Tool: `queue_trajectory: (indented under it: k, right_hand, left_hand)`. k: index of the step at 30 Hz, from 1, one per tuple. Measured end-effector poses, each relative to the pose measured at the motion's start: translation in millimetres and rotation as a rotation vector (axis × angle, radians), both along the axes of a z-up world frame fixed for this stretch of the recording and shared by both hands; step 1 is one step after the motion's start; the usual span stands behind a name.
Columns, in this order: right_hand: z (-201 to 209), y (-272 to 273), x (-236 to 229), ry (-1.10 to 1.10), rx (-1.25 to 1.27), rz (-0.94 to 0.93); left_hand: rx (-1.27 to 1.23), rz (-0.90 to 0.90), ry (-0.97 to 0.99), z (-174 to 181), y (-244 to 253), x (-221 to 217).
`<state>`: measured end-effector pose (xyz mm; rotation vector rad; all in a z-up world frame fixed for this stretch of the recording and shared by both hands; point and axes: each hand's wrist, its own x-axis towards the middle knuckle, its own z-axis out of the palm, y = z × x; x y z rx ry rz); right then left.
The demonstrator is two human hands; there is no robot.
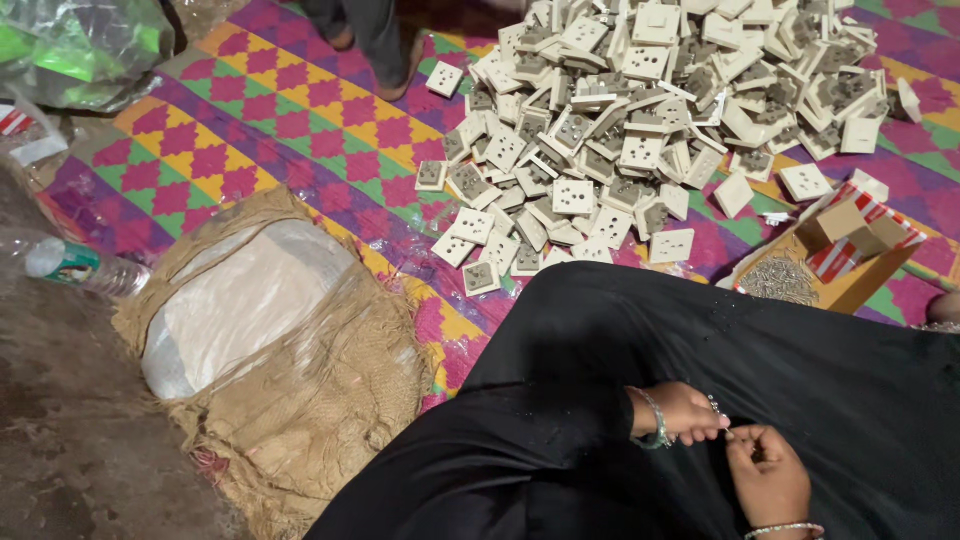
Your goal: The person sits on a colorful mat and assembles small white electrical components, likely socket outlets, by hand. They pick up small metal pieces from a box and attach them to the components, working on their lap.
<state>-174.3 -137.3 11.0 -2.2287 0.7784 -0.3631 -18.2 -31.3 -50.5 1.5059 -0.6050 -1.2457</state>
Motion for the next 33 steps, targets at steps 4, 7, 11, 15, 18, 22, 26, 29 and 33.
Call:
queue_trajectory:
  k: [4, 7, 11, 15, 18, 22, 26, 29, 33]
  right_hand:
    - [-5.7, -2.4, 0.2, 0.018, 0.008, -0.027]
    - [-8.4, -4.0, 0.0, 0.043, 0.014, -0.037]
    - [-11.7, -8.4, -1.1, 0.18, 0.053, -0.06]
    - [-19.6, -8.1, 1.5, 0.016, 0.16, -0.027]
    - [-23.0, -10.7, -0.1, 0.05, 0.153, -0.041]
    - [-30.4, -13.5, 1.2, 0.076, 0.13, -0.069]
    - [-41.6, -18.0, 1.2, -0.078, 0.188, 0.007]
    - [-47.4, -19.8, 1.7, 0.007, 0.167, -0.053]
    - [-45.1, -20.6, 1.2, -0.01, 0.22, -0.042]
  left_hand:
    - [-0.044, -0.022, 0.032, 1.7, 0.6, 1.8]
    - [0.004, -0.017, 0.012, 5.4, 1.3, 2.0]
    - [0.005, -0.059, -0.007, 10.0, 2.8, 4.8]
    - [0.014, -0.022, -0.015, 9.3, 2.4, 4.9]
    - [-0.016, -0.042, -0.015, 4.8, 1.1, 2.6]
    - [-0.024, 0.017, -0.002, -0.3, -1.6, 2.7]
    - [-0.048, -0.038, 0.004, -5.7, -1.7, 3.5]
    - [-0.043, -0.029, 0.003, -8.1, -2.5, 3.9]
    - [-0.03, -0.051, -0.026, -4.9, -2.4, 4.2]
